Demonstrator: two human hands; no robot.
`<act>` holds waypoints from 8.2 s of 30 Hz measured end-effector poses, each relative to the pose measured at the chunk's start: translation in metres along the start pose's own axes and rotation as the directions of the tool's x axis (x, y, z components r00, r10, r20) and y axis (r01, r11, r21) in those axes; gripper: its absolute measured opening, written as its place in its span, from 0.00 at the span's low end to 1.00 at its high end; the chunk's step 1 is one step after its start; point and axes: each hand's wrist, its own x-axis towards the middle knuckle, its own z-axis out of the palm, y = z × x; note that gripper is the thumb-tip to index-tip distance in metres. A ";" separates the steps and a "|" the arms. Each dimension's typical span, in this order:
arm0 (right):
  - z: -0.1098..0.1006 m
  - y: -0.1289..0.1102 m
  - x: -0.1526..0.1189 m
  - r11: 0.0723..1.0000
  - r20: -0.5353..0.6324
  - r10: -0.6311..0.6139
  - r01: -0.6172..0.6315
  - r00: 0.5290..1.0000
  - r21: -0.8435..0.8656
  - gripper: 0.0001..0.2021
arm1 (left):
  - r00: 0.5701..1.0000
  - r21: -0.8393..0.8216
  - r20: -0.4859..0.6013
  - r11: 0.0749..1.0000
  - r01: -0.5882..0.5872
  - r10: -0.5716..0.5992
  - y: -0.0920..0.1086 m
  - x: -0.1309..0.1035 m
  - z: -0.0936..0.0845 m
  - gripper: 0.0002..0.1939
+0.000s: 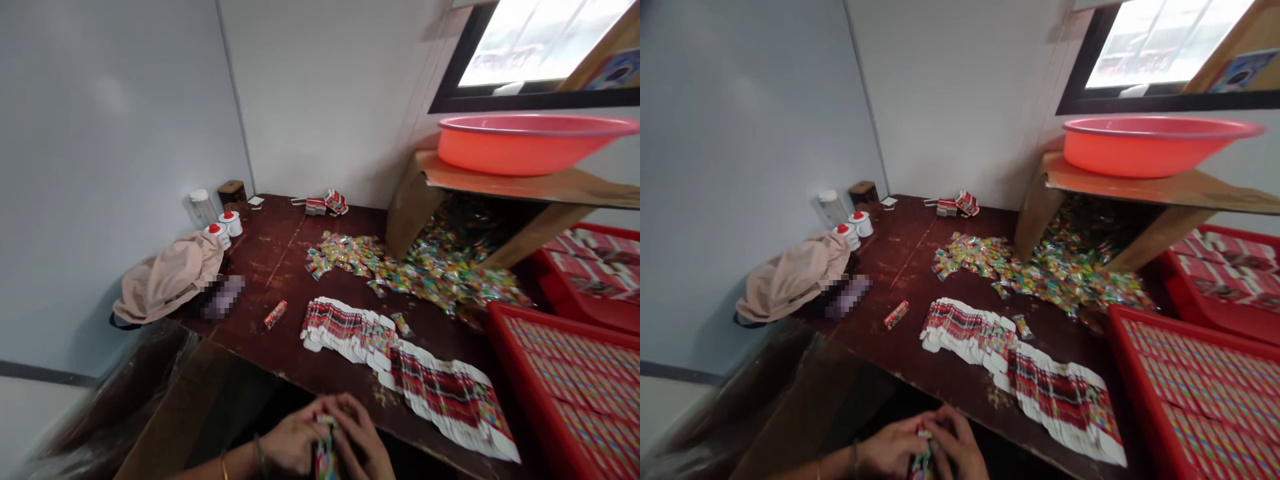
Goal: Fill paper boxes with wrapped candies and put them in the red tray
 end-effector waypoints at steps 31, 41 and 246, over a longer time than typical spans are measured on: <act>-0.102 -0.063 0.102 0.947 0.075 -0.064 0.084 0.995 -0.309 0.05 | 0.999 0.292 0.033 0.956 -0.026 0.017 0.037 0.081 0.002 0.27; -0.087 -0.061 0.063 0.929 0.113 -0.123 0.154 0.986 -0.336 0.11 | 1.000 0.412 -0.007 0.911 -0.016 0.021 0.040 0.071 -0.002 0.27; -0.114 -0.041 0.189 0.909 -0.173 0.081 -0.144 0.981 -0.391 0.12 | 0.990 0.323 0.125 0.946 0.020 -0.063 0.061 0.030 -0.033 0.21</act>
